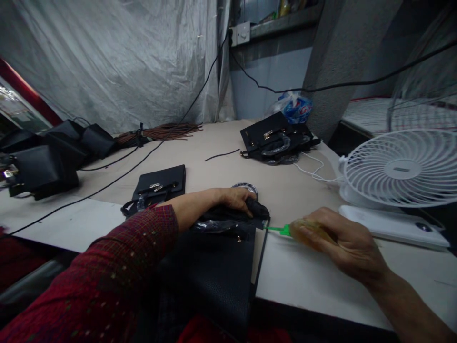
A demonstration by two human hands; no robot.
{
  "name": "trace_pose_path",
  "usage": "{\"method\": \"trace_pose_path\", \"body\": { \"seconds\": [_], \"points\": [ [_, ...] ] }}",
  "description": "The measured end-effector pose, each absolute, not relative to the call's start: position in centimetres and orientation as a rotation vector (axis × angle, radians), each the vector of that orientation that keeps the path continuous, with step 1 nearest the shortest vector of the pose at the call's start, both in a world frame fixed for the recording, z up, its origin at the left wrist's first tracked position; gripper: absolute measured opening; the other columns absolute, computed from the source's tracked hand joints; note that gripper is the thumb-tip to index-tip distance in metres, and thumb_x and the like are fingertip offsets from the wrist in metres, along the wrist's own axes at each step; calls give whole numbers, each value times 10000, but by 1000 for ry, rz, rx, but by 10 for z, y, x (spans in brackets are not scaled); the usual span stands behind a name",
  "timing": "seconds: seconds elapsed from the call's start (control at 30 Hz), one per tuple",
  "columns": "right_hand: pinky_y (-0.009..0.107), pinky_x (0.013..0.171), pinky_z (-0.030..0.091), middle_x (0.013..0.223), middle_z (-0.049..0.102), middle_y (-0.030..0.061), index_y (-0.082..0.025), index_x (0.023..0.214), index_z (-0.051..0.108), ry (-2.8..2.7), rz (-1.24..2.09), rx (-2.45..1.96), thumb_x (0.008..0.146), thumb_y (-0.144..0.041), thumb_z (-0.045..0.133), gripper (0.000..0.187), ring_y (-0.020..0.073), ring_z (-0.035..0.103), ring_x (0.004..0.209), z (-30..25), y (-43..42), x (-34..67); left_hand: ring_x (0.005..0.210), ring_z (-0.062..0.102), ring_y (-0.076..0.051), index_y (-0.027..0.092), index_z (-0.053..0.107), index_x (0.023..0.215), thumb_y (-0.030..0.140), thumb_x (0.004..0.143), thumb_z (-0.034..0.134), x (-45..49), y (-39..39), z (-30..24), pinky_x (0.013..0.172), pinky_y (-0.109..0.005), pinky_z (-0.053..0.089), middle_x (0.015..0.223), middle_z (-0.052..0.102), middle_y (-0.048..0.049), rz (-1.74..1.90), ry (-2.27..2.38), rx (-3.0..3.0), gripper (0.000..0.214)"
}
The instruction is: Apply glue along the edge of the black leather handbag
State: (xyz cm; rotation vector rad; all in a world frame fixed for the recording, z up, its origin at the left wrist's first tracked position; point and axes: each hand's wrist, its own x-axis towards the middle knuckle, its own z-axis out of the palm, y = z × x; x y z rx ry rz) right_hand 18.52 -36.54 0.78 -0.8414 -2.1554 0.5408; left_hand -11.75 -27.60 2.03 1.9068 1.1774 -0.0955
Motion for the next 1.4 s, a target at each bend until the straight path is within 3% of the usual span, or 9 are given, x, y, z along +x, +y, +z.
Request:
{"method": "trace_pose_path", "body": {
  "seconds": [0.23, 0.4, 0.6, 0.93, 1.4],
  "points": [
    [313, 602, 502, 843, 689, 17, -268, 921, 719, -2098, 492, -865, 1027, -419, 638, 202, 183, 648, 696, 7, -365, 185, 893, 623, -198, 199, 648, 945, 208, 706, 879, -118, -275, 19, 871, -320, 472, 850, 633, 34, -98, 1175, 1907, 333],
    [307, 599, 502, 831, 675, 19, -255, 908, 715, -2160, 650, -803, 1037, -407, 632, 216, 172, 636, 687, 9, -368, 185, 861, 609, -184, 205, 640, 958, 219, 709, 886, -119, -275, 19, 832, -303, 463, 846, 626, 40, -101, 1174, 1911, 349],
    [322, 608, 495, 872, 693, 19, -271, 971, 711, -2094, 407, -868, 1039, -435, 632, 194, 189, 655, 717, 8, -361, 184, 886, 615, -185, 200, 640, 946, 201, 711, 865, -119, -273, 16, 849, -306, 461, 874, 647, 30, -98, 1147, 1905, 325],
    [312, 603, 487, 848, 679, 18, -252, 945, 711, -2110, 425, -865, 1037, -436, 639, 218, 173, 632, 686, 12, -360, 184, 865, 610, -178, 195, 636, 948, 177, 715, 861, -120, -272, 16, 830, -295, 470, 888, 648, 28, -99, 1130, 1921, 324],
    [257, 581, 500, 826, 675, -4, -264, 957, 716, -2231, 693, -767, 1060, -364, 614, 177, 143, 648, 672, 7, -394, 186, 909, 613, -201, 186, 653, 1000, 247, 736, 856, -120, -275, 19, 794, -290, 459, 928, 663, 7, -108, 1161, 1993, 339]
  ]
}}
